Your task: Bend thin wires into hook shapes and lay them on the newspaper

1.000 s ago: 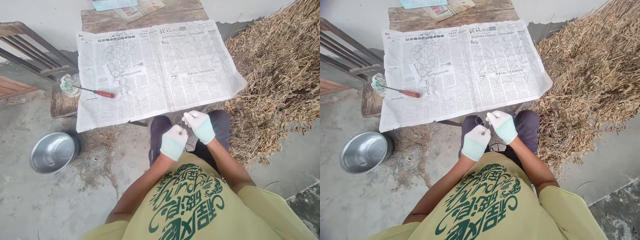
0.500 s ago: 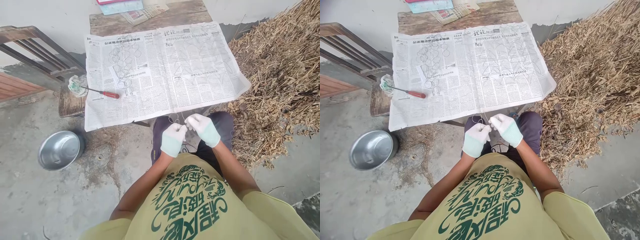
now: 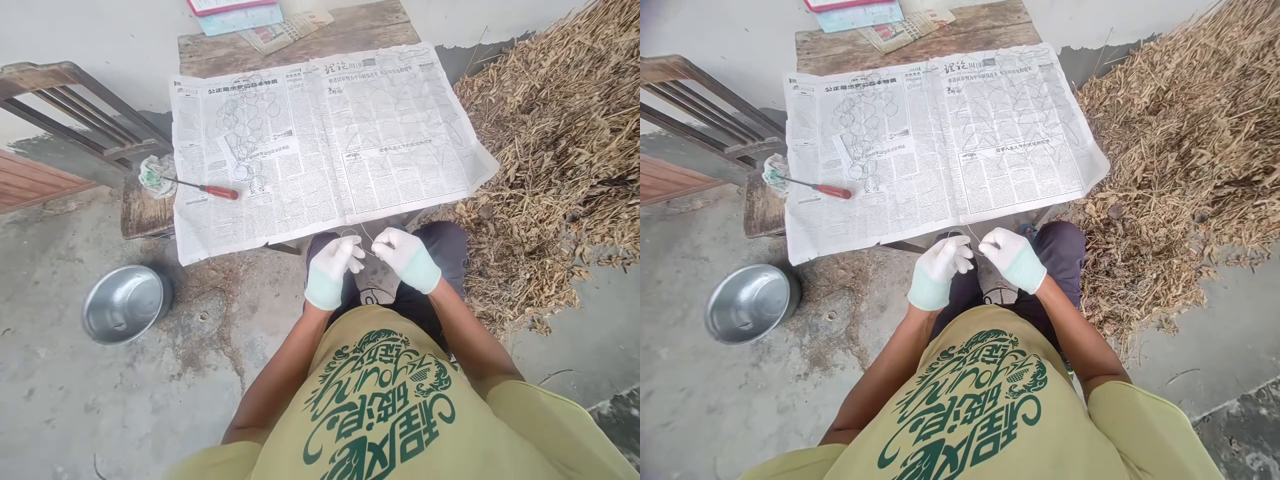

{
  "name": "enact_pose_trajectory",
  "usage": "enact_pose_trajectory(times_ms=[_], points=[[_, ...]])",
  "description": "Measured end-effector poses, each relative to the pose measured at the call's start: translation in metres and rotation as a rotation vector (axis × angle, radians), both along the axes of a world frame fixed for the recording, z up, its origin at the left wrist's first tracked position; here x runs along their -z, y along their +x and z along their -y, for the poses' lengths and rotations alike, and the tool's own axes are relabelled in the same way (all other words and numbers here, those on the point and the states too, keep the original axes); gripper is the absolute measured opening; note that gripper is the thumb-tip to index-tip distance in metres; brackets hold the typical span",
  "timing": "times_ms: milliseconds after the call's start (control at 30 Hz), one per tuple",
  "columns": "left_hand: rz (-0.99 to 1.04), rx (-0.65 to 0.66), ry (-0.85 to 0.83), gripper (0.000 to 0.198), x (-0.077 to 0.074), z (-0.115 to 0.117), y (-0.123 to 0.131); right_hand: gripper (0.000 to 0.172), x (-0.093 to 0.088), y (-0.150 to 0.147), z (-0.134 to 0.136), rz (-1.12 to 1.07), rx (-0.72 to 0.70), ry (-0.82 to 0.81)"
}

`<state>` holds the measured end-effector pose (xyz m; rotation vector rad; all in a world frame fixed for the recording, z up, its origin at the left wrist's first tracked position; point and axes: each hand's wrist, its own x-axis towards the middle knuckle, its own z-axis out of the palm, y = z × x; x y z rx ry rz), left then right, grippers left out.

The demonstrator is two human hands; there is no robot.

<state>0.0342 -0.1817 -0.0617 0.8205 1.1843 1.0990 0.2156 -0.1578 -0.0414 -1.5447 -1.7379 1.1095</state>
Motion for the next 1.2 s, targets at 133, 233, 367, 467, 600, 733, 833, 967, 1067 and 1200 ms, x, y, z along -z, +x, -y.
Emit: enact_pose_trajectory(times_ms=[133, 233, 367, 467, 600, 733, 833, 967, 1067, 1200], points=[[0.197, 0.032, -0.053, 0.036, 0.006, -0.009, -0.005, 0.02, -0.001, 0.0, 0.001, -0.039, -0.011, -0.031], [0.24, 0.06, -0.056, 0.033, 0.007, -0.012, -0.003, 0.02, -0.003, -0.002, 0.002, -0.116, 0.011, -0.082], [0.228, 0.059, -0.074, 0.03, 0.006, -0.013, 0.001, 0.021, -0.005, -0.002, 0.004, -0.328, 0.009, -0.252], [0.231, 0.038, -0.104, 0.031, 0.005, -0.013, 0.001, 0.019, -0.004, -0.002, 0.002, -0.38, -0.002, -0.278], [0.162, 0.018, -0.148, 0.035, 0.001, -0.013, -0.002, 0.019, -0.002, -0.001, -0.001, -0.298, -0.031, -0.199], [0.031, 0.027, -0.153, 0.037, -0.005, -0.012, -0.006, 0.024, 0.0, 0.001, -0.002, -0.331, -0.075, -0.161], [-0.064, 0.024, -0.139, 0.035, -0.01, -0.012, -0.006, 0.021, 0.0, -0.001, -0.001, -0.284, -0.067, -0.16], [-0.129, 0.008, -0.141, 0.03, -0.012, -0.012, -0.002, 0.019, 0.002, -0.009, 0.002, -0.19, -0.006, -0.143], [-0.14, -0.013, -0.145, 0.028, -0.011, -0.013, 0.001, 0.02, 0.006, -0.014, 0.002, -0.159, 0.033, -0.131], [-0.188, -0.049, -0.12, 0.024, -0.01, -0.012, 0.003, 0.022, 0.012, -0.017, 0.003, -0.12, 0.074, -0.118]])
